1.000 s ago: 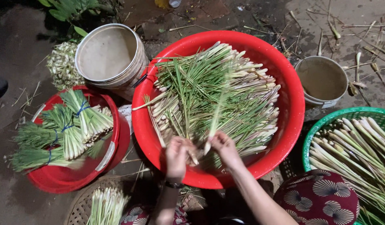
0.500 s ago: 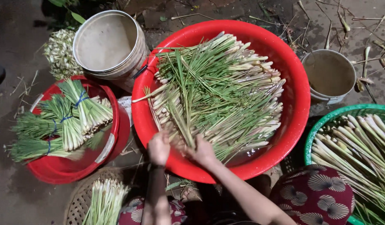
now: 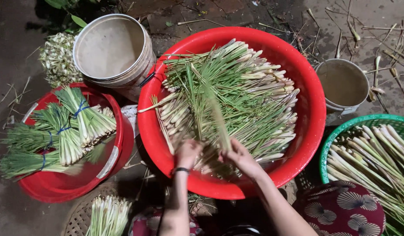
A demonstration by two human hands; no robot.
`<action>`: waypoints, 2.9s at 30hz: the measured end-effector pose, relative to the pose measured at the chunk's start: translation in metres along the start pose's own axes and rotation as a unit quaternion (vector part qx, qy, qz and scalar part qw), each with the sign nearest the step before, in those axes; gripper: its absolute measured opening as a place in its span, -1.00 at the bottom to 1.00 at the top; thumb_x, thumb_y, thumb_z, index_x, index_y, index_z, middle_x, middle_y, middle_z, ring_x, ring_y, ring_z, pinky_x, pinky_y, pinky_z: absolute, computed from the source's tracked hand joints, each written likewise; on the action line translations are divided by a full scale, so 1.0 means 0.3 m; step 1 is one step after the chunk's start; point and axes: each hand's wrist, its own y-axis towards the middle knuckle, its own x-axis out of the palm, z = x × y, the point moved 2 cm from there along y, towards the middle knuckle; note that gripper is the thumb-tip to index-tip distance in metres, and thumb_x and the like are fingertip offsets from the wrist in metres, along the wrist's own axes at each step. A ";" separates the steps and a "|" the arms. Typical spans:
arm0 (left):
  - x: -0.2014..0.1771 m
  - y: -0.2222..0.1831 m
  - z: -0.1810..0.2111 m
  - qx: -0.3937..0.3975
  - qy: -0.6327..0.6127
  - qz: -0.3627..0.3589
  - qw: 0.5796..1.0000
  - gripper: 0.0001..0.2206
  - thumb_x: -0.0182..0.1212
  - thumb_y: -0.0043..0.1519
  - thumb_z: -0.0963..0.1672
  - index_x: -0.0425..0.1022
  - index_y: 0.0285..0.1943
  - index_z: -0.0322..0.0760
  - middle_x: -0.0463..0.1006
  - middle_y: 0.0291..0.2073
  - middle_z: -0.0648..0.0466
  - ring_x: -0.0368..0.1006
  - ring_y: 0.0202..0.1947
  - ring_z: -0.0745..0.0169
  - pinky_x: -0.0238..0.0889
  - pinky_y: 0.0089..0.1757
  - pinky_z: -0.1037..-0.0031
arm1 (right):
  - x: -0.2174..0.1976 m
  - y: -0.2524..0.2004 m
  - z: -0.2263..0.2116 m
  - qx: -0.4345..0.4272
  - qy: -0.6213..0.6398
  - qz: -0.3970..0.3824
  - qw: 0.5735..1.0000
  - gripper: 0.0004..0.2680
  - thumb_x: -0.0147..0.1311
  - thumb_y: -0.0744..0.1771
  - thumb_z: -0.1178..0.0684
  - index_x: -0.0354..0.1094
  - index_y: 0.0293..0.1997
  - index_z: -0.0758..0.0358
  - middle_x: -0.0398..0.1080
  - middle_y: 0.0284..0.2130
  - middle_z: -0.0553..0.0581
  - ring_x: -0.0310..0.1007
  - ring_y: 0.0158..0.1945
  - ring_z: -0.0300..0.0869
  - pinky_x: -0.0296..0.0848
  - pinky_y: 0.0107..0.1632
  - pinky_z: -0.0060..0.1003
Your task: Sorting and cleaning lemongrass stalks in a large basin by hand
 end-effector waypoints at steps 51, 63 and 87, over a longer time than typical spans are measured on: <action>-0.130 -0.093 0.129 0.158 0.371 -0.125 0.907 -0.84 0.15 0.19 -0.02 0.55 -0.16 -0.02 0.69 -0.32 0.03 0.62 -0.11 -0.07 0.44 -0.05 0.13 | -0.195 -0.005 -0.131 -0.150 0.188 0.280 0.929 -0.76 0.12 0.37 0.15 0.31 0.16 0.26 0.56 -0.10 0.21 0.62 -0.13 -0.06 0.64 -0.02 -0.10; -0.194 -0.175 0.322 0.101 0.346 -0.295 0.885 -0.58 0.21 0.24 -0.01 0.56 0.19 -0.32 0.61 0.04 -0.26 0.48 0.16 -0.27 0.36 0.12 0.03 | -0.341 0.017 0.050 -0.130 0.137 0.330 0.925 -0.75 0.20 0.33 0.24 0.35 0.12 0.38 0.56 -0.24 0.33 0.62 -0.25 0.00 0.63 -0.12 -0.06; -0.136 0.044 0.162 0.085 0.457 -0.082 0.882 -0.71 0.07 0.13 -0.10 0.61 -0.10 -0.32 0.67 -0.29 -0.20 0.62 -0.11 -0.30 0.52 -0.12 -0.02 | -0.309 0.015 0.051 -0.136 0.205 0.420 0.873 -0.83 0.14 0.34 0.20 0.35 0.03 0.30 0.43 -0.54 0.17 0.39 -0.61 -0.30 0.46 -0.54 -0.40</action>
